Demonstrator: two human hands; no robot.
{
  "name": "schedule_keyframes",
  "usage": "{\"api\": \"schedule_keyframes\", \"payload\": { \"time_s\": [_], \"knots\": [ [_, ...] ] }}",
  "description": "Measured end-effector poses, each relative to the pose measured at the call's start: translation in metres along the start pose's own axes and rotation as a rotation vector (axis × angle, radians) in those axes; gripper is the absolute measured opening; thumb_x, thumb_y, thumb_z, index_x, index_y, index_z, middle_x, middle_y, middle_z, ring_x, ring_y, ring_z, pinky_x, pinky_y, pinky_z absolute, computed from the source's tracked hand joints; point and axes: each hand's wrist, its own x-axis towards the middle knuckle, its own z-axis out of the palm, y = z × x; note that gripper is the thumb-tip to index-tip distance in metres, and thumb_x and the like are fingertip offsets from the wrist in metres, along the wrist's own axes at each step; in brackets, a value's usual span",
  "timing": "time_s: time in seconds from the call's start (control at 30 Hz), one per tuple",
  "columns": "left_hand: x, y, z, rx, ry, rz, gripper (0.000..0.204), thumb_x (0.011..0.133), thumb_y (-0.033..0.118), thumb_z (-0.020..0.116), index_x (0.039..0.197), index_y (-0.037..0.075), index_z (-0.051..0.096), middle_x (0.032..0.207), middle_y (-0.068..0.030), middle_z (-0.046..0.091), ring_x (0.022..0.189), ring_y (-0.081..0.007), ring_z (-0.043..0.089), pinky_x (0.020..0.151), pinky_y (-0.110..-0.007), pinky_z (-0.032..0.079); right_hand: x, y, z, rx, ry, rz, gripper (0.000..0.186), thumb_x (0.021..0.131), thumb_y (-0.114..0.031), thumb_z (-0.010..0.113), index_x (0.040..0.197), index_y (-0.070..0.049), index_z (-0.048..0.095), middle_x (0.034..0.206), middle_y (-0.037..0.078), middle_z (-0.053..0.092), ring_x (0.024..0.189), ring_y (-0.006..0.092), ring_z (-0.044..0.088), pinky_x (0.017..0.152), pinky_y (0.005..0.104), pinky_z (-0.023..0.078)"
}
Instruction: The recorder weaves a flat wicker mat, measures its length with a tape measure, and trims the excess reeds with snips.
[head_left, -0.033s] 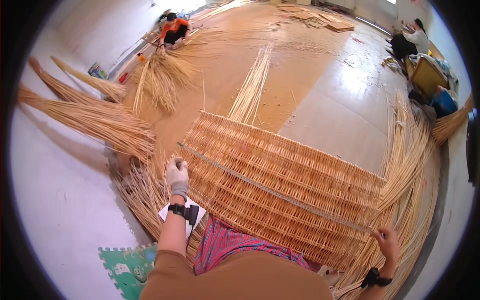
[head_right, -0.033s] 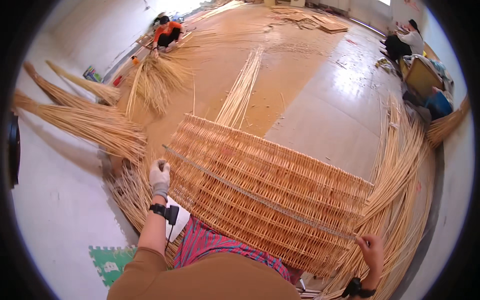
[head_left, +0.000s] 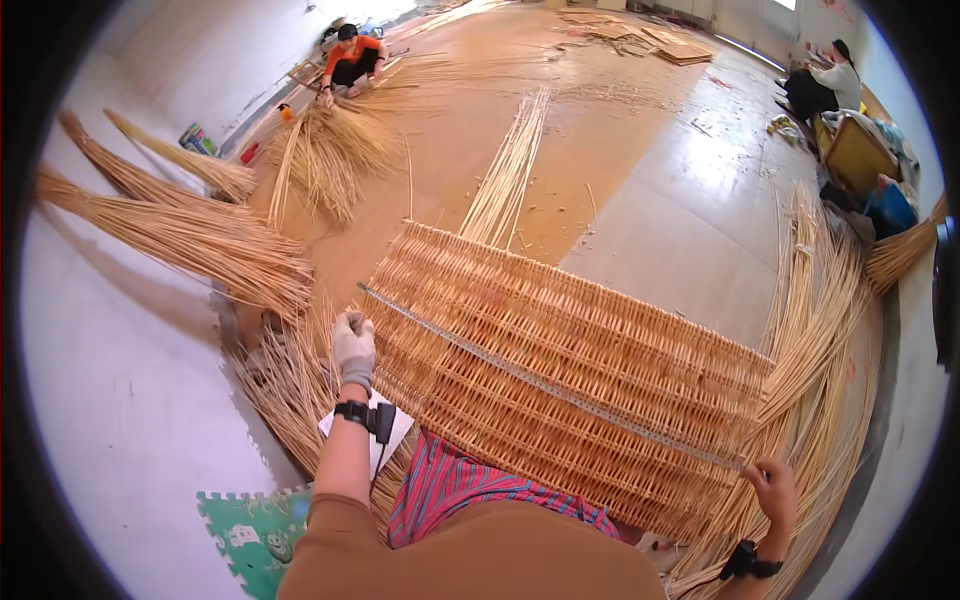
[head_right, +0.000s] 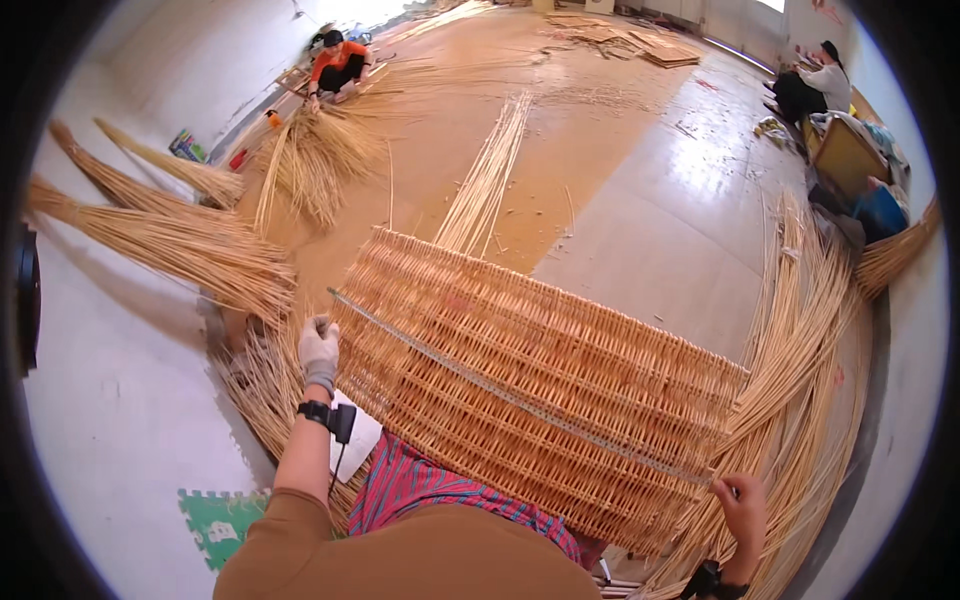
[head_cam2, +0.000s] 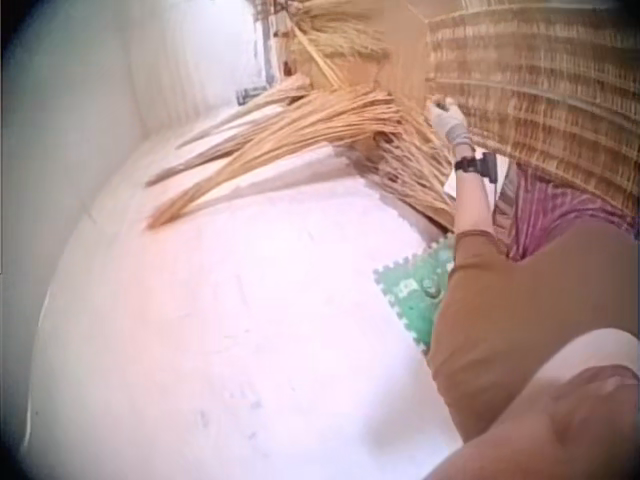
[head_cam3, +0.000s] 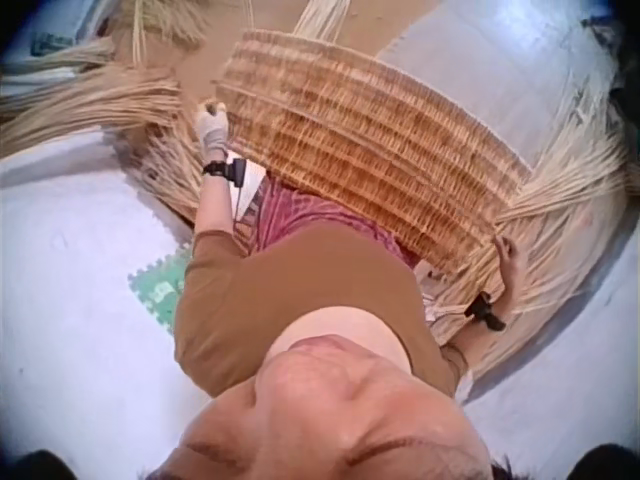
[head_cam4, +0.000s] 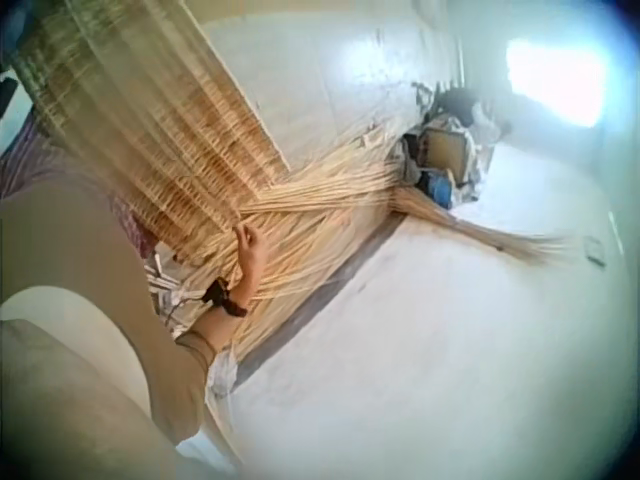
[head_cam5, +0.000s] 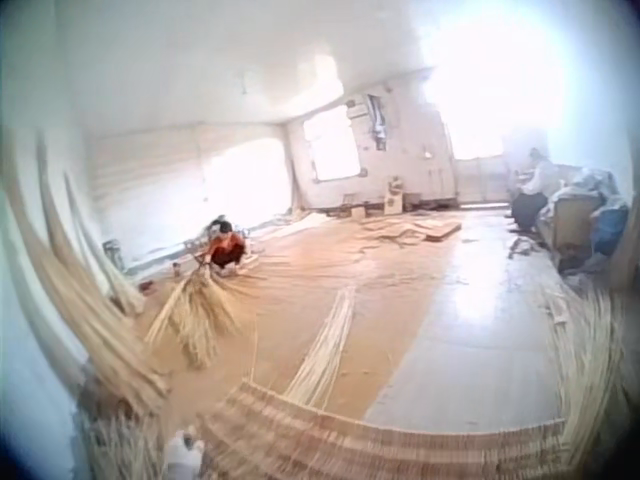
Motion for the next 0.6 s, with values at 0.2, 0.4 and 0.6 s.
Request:
{"api": "schedule_keyframes", "payload": {
  "time_s": [0.2, 0.4, 0.6],
  "knots": [
    [0.042, 0.009, 0.011, 0.247, -0.113, -0.056, 0.045, 0.088, 0.016, 0.075, 0.129, 0.005, 0.060, 0.127, -0.0193, 0.068, 0.119, -0.0342, 0.065, 0.102, -0.040, 0.050, -0.020, -0.009, -0.008, -0.022, 0.097, 0.065, 0.017, 0.086, -0.015, 0.076, 0.081, 0.000, 0.073, 0.072, 0.014, 0.061, 0.071, 0.0275, 0.059, 0.067, 0.0397, 0.044],
    [0.083, 0.004, 0.039, 0.342, -0.288, 0.033, 0.045, 0.093, 0.013, 0.064, 0.138, 0.011, 0.062, 0.135, -0.0229, 0.064, 0.122, -0.0342, 0.065, 0.104, -0.040, 0.050, -0.021, 0.001, -0.013, -0.071, 0.110, 0.042, 0.021, 0.086, -0.018, 0.077, 0.083, 0.002, 0.072, 0.073, 0.014, 0.062, 0.071, 0.0282, 0.060, 0.067, 0.0397, 0.045],
    [0.096, -0.024, 0.047, 0.199, -0.295, -0.057, 0.041, 0.093, 0.005, 0.056, 0.132, 0.011, 0.068, 0.126, -0.0236, 0.070, 0.114, -0.0362, 0.068, 0.100, -0.041, 0.052, -0.003, -0.009, -0.002, -0.126, 0.131, 0.031, 0.025, 0.087, -0.024, 0.078, 0.085, 0.000, 0.074, 0.077, 0.015, 0.065, 0.075, 0.0312, 0.063, 0.069, 0.0411, 0.047]
  ]
}}
